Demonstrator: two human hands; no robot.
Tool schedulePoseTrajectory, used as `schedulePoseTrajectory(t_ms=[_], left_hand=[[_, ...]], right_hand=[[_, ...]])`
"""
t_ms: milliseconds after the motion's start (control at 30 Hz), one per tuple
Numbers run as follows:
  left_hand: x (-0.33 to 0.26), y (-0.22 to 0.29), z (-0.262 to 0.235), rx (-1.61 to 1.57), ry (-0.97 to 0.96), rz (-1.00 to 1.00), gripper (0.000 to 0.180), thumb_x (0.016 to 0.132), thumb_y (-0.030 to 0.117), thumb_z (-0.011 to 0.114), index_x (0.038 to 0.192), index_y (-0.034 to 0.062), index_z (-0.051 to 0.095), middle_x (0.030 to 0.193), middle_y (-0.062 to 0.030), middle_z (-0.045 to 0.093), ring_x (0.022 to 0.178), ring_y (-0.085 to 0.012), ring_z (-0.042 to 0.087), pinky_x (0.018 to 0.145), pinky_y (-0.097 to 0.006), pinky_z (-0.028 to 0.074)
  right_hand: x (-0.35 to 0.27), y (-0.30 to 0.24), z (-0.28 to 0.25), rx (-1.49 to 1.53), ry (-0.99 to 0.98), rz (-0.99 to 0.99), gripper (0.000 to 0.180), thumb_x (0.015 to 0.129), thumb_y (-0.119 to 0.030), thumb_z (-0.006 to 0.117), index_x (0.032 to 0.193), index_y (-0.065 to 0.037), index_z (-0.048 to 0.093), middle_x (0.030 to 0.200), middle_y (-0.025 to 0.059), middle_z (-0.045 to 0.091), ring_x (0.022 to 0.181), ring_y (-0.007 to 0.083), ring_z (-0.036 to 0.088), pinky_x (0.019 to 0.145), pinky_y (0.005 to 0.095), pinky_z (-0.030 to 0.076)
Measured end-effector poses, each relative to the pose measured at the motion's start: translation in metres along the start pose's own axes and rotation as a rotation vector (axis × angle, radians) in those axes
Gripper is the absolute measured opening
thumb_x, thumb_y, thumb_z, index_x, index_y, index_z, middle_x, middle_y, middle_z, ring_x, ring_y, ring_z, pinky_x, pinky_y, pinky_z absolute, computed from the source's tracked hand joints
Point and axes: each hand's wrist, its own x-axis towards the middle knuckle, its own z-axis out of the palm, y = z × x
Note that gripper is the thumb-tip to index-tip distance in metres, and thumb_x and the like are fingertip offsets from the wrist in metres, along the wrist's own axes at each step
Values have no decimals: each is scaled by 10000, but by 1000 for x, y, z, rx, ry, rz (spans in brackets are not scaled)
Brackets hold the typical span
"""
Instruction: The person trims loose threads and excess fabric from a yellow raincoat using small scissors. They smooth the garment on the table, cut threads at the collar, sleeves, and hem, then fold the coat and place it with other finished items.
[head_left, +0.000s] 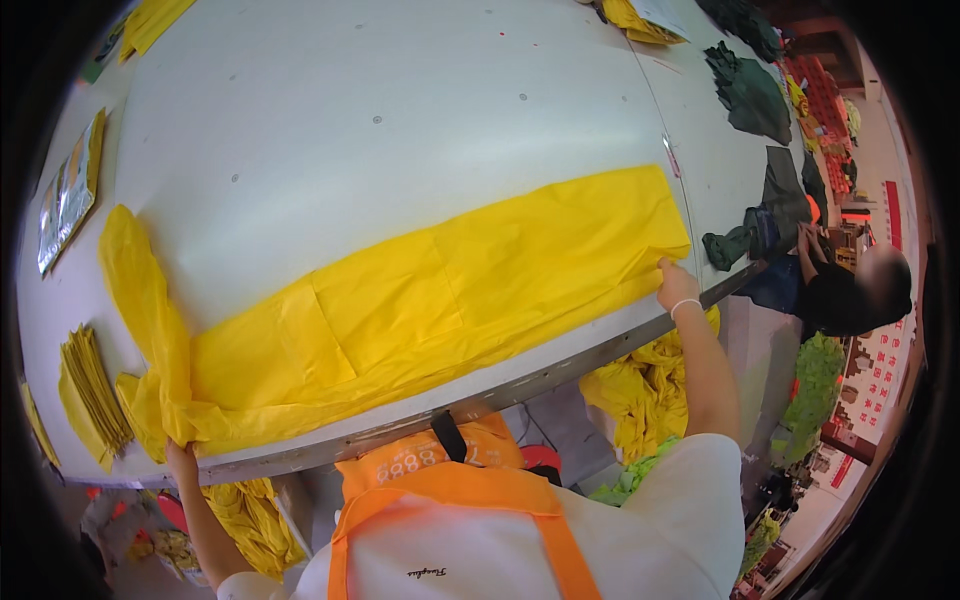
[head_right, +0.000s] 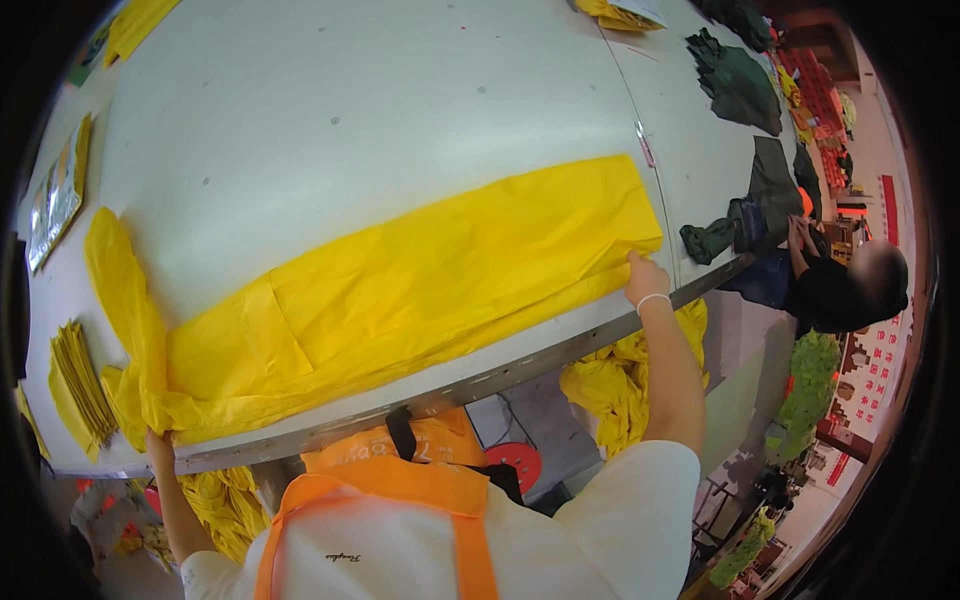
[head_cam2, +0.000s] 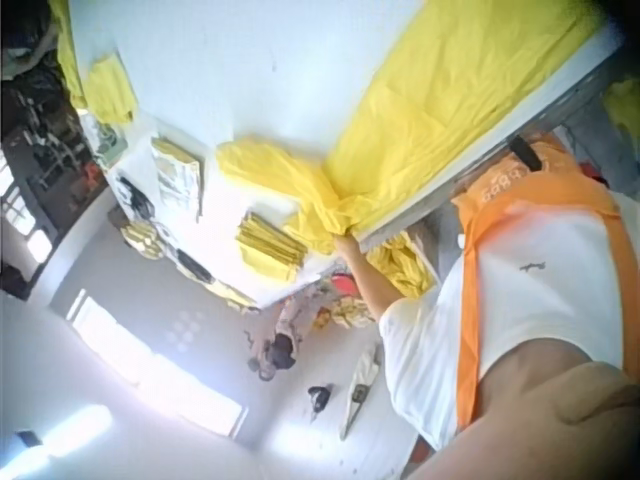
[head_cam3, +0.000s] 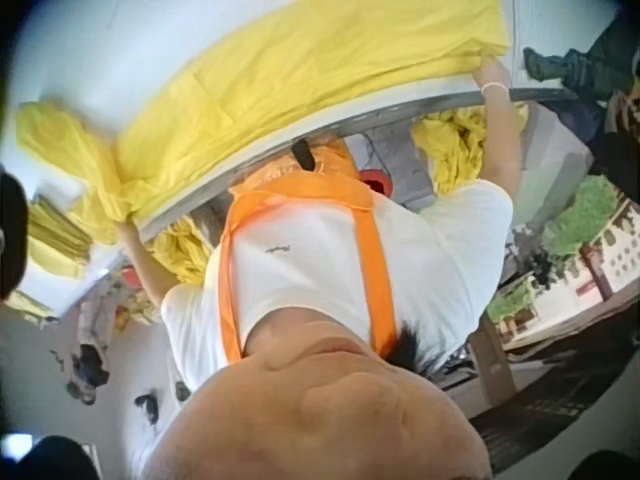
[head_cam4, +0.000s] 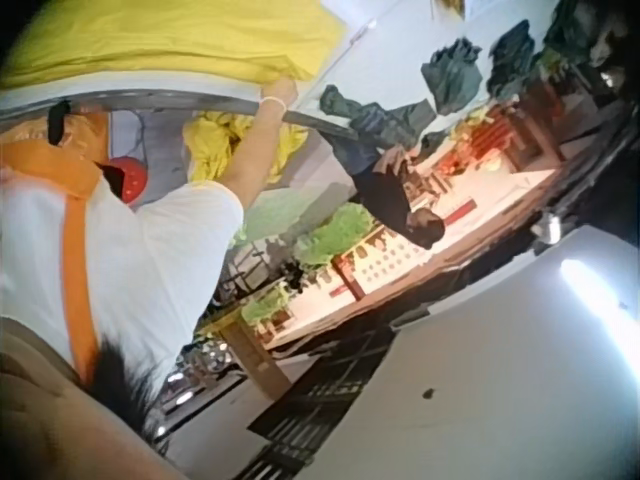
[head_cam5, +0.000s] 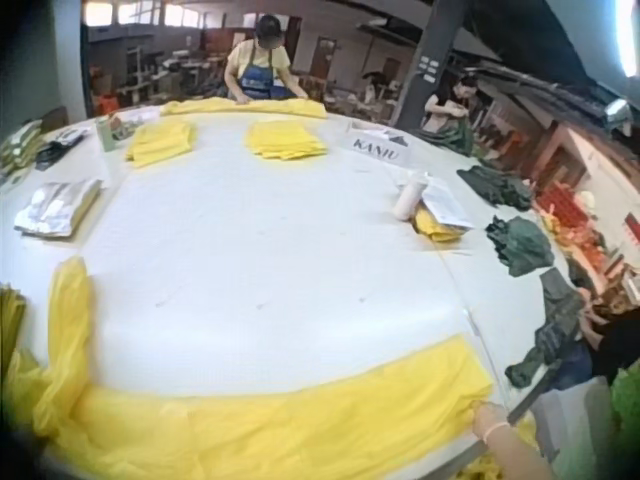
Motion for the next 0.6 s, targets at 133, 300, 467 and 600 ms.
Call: schedulePoseTrajectory(t_ms=[133,300,467,600], left_hand=[[-8,-4,-5,178,-48,-94,386,723,35,636,1104,27,577,1156,-185,549,1040,-390,509,837,-433,440],[-3,50,-21,173,-20,-288,382,717,80,685,1081,33,578,1102,-171,573,985,-366,545,821,-423,451],[-18,34,-13,208,15,-133,356,683,30,603,1037,27,564,1047,-164,531,977,-357,506,835,-417,447],[-17,52,-11,163,51,-67,319,674,36,598,990,31,560,1054,-143,512,1001,-346,483,847,-404,444]], right_hand=[[24,-37,-48,162,574,-259,390,735,-39,572,1121,-45,515,1018,165,581,978,335,544,867,417,435],[34,-33,26,53,235,-439,144,781,-149,564,873,-39,584,845,185,580,852,378,537,742,474,438],[31,-58,-9,-223,-337,-218,312,861,-255,510,1053,-29,606,1136,207,564,1084,343,514,914,433,414],[67,-174,-91,12,41,-542,379,880,-230,519,1185,-5,525,1196,190,544,1119,346,499,967,405,388]])
